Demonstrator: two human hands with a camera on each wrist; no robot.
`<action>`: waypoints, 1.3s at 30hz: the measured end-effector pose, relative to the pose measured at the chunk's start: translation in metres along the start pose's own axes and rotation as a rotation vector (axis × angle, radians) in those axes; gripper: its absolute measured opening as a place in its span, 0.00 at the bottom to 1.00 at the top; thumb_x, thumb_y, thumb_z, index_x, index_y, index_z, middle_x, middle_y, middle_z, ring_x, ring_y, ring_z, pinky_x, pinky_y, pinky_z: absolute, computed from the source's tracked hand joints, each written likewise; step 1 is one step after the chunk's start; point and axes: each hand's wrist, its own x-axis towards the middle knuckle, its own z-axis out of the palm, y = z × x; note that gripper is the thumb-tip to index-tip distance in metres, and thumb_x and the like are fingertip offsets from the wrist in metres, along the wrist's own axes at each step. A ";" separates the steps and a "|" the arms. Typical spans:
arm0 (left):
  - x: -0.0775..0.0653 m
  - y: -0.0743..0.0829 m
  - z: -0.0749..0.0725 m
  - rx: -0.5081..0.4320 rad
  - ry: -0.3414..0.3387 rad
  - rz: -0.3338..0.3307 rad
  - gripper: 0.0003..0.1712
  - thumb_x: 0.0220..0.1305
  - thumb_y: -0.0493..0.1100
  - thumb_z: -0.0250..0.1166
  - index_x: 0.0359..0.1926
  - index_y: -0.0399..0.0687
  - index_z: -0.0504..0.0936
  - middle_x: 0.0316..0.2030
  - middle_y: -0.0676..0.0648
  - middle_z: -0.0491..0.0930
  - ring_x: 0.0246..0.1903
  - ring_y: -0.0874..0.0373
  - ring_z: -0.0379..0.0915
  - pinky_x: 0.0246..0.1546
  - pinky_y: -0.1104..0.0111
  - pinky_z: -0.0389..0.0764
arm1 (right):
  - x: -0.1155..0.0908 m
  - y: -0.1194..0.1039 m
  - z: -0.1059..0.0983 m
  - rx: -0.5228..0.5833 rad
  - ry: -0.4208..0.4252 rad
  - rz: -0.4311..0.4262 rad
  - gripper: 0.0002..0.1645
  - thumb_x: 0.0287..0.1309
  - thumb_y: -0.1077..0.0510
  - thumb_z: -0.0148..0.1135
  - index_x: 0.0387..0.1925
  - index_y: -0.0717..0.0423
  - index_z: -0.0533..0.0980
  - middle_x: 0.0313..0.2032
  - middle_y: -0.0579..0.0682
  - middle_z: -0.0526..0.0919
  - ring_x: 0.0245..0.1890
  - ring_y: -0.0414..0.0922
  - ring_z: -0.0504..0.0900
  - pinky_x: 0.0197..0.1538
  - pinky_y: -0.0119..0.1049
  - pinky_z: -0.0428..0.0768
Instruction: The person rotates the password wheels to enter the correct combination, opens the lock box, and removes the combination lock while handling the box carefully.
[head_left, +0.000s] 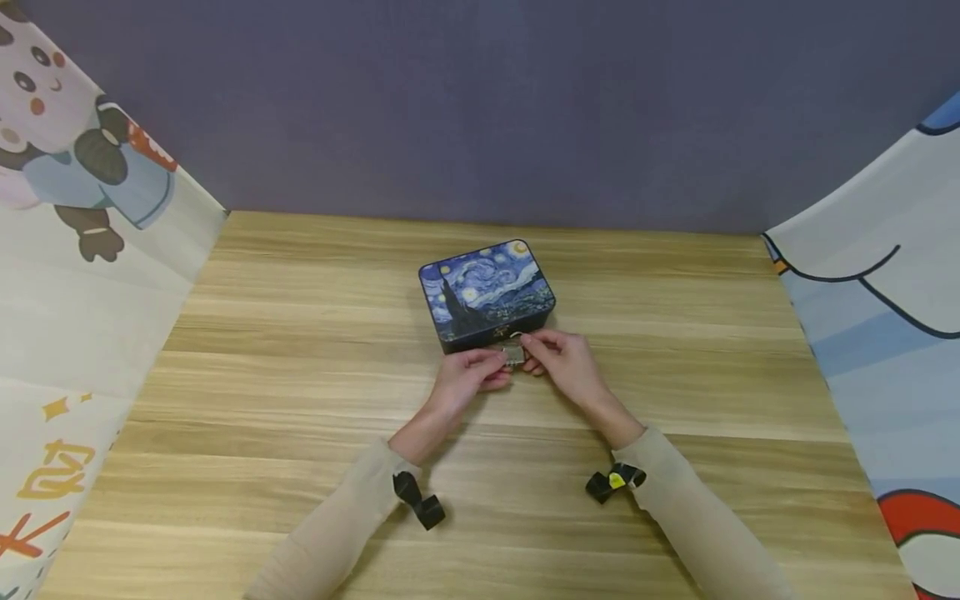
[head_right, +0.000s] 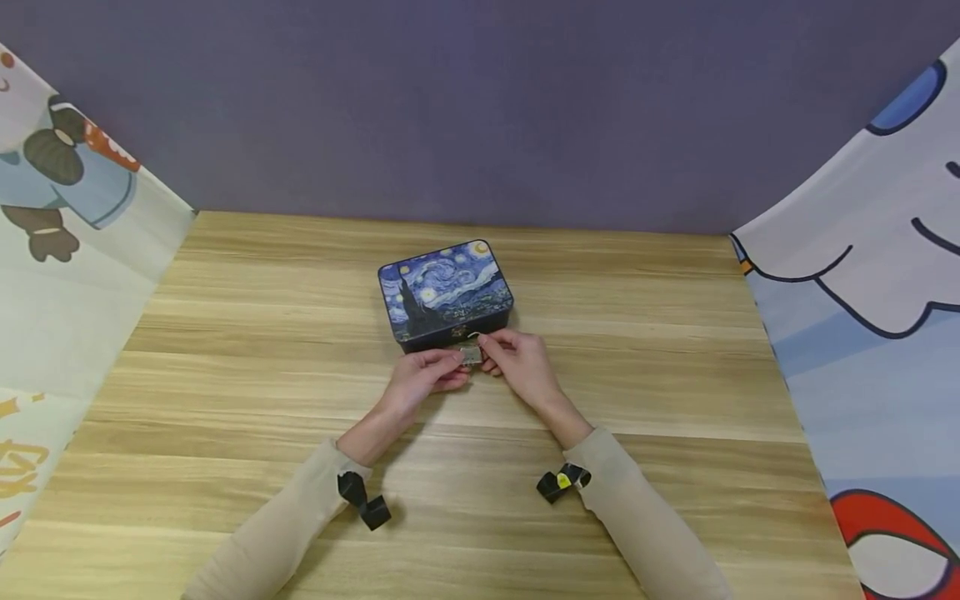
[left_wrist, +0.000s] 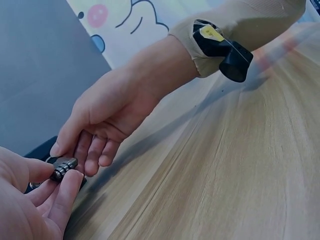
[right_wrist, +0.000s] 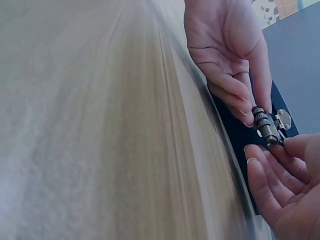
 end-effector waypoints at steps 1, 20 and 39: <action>0.000 0.000 0.000 0.002 -0.006 0.003 0.16 0.72 0.32 0.62 0.55 0.22 0.80 0.42 0.30 0.86 0.31 0.60 0.86 0.42 0.67 0.88 | -0.001 -0.001 -0.001 -0.007 0.000 0.000 0.18 0.75 0.56 0.60 0.48 0.70 0.83 0.31 0.62 0.88 0.32 0.56 0.88 0.35 0.37 0.88; -0.001 -0.003 0.012 0.002 -0.046 0.029 0.16 0.71 0.29 0.63 0.54 0.19 0.79 0.43 0.29 0.86 0.29 0.62 0.85 0.41 0.69 0.88 | -0.012 -0.009 -0.013 0.018 0.036 0.008 0.17 0.72 0.57 0.63 0.48 0.70 0.83 0.31 0.62 0.88 0.31 0.52 0.88 0.36 0.38 0.88; 0.001 -0.003 0.023 -0.003 -0.061 0.033 0.17 0.69 0.29 0.64 0.55 0.20 0.80 0.46 0.29 0.85 0.30 0.62 0.86 0.43 0.69 0.87 | -0.021 -0.005 -0.025 0.007 0.035 -0.015 0.16 0.67 0.62 0.67 0.51 0.71 0.82 0.44 0.66 0.88 0.37 0.51 0.89 0.42 0.32 0.87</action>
